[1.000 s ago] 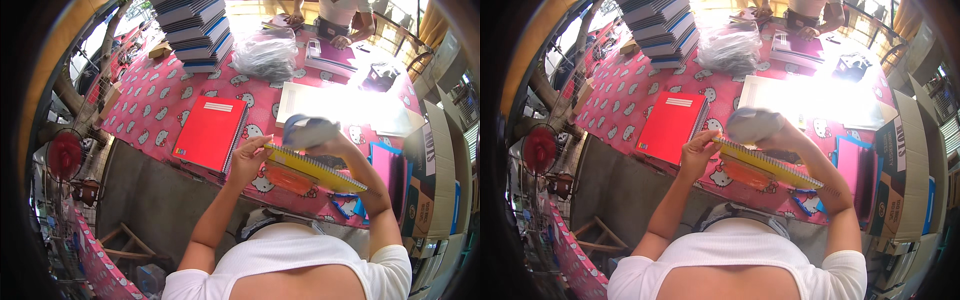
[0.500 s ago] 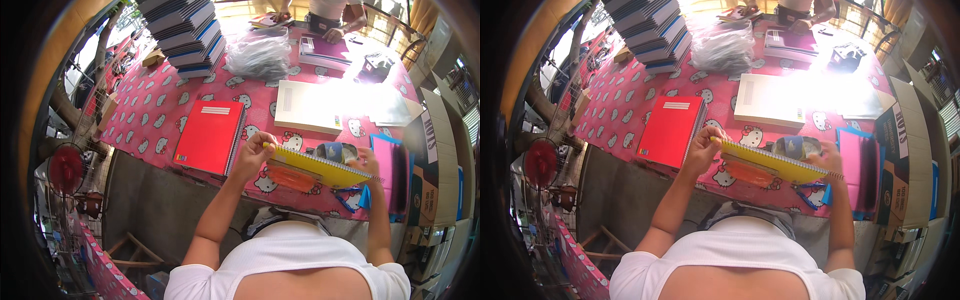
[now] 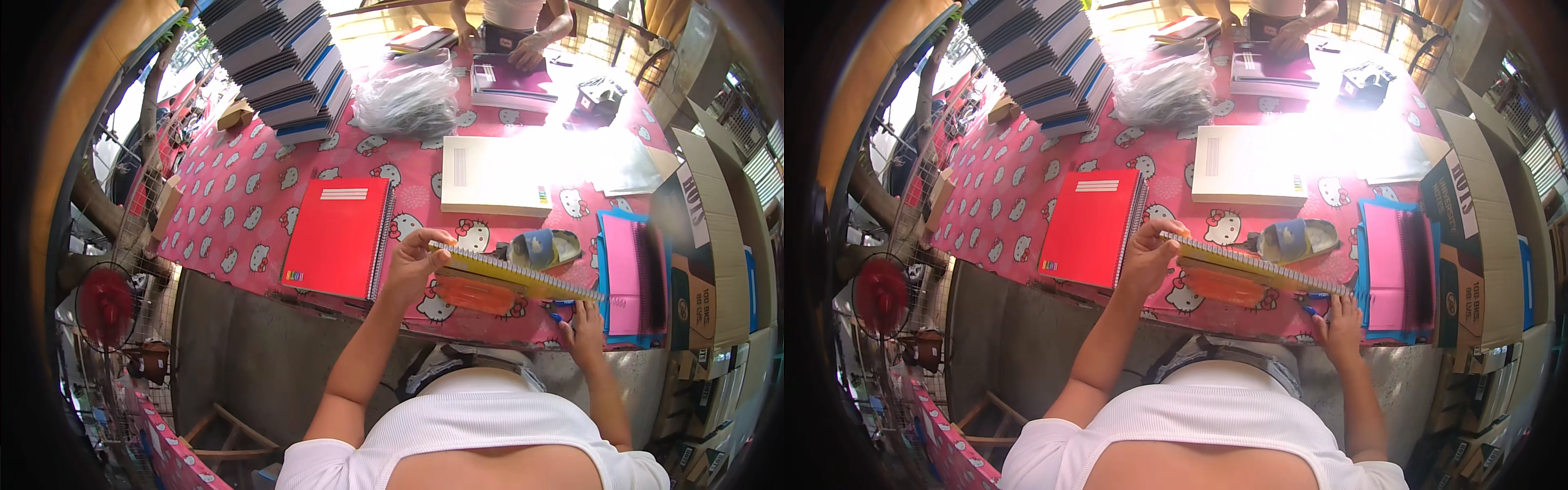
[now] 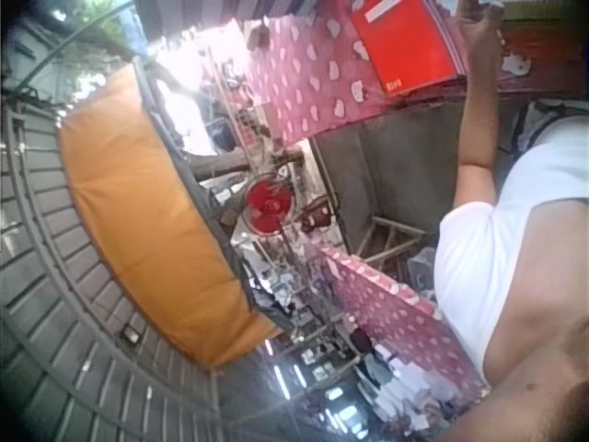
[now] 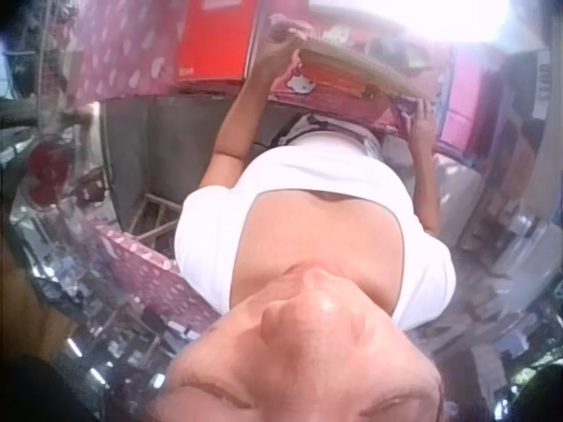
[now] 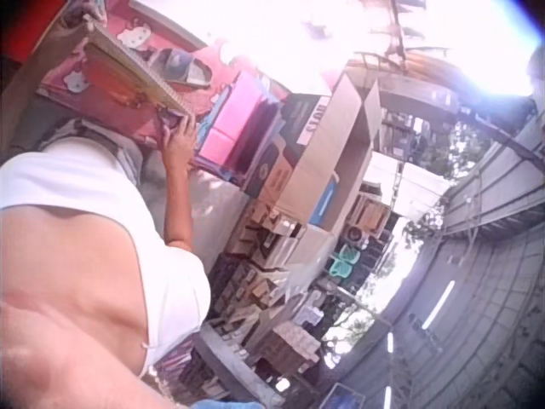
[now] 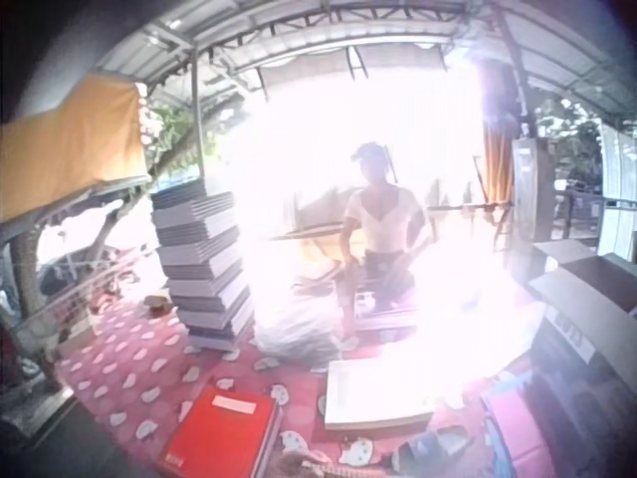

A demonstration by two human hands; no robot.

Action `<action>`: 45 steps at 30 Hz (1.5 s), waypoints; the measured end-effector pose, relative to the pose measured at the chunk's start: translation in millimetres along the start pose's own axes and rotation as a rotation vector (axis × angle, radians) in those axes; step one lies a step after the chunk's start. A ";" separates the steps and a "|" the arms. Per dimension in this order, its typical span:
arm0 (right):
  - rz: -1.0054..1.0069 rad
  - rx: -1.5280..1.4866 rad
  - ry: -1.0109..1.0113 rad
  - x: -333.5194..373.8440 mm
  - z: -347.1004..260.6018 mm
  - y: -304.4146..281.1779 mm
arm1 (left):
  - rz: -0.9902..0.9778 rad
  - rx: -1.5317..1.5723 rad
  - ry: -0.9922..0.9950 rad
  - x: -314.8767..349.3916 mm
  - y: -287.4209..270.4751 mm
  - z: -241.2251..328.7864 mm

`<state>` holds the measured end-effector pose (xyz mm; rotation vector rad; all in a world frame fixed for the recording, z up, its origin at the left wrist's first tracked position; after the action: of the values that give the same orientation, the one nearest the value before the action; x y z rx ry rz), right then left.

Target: The person tapes the spines of several spiral-bound notebooks using a blue tape dispenser. The person picks up individual notebooks from a stack, applies tape along the spiral edge, cuts the tape with scissors, and then places the finished notebook onto a growing stack.

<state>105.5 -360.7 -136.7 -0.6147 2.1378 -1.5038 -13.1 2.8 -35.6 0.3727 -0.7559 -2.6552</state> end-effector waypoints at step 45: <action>0.152 -0.142 -0.082 -23.1 -39.5 -9.8 | 0.653 -0.045 0.653 42.6 -87.5 178.4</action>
<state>101.3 -320.6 -113.0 -0.5396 2.1880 -1.2341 -135.4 136.3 56.8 0.7733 -0.4856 -1.7779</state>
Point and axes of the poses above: each hand's wrist, its own x-axis away from the middle knuckle, its own y-axis out of the palm, z = x × y, the point moved 4 cm from there along -x, towards the middle knuckle, and after that the axes turned 2 degrees about x, right-handed, at the moved point
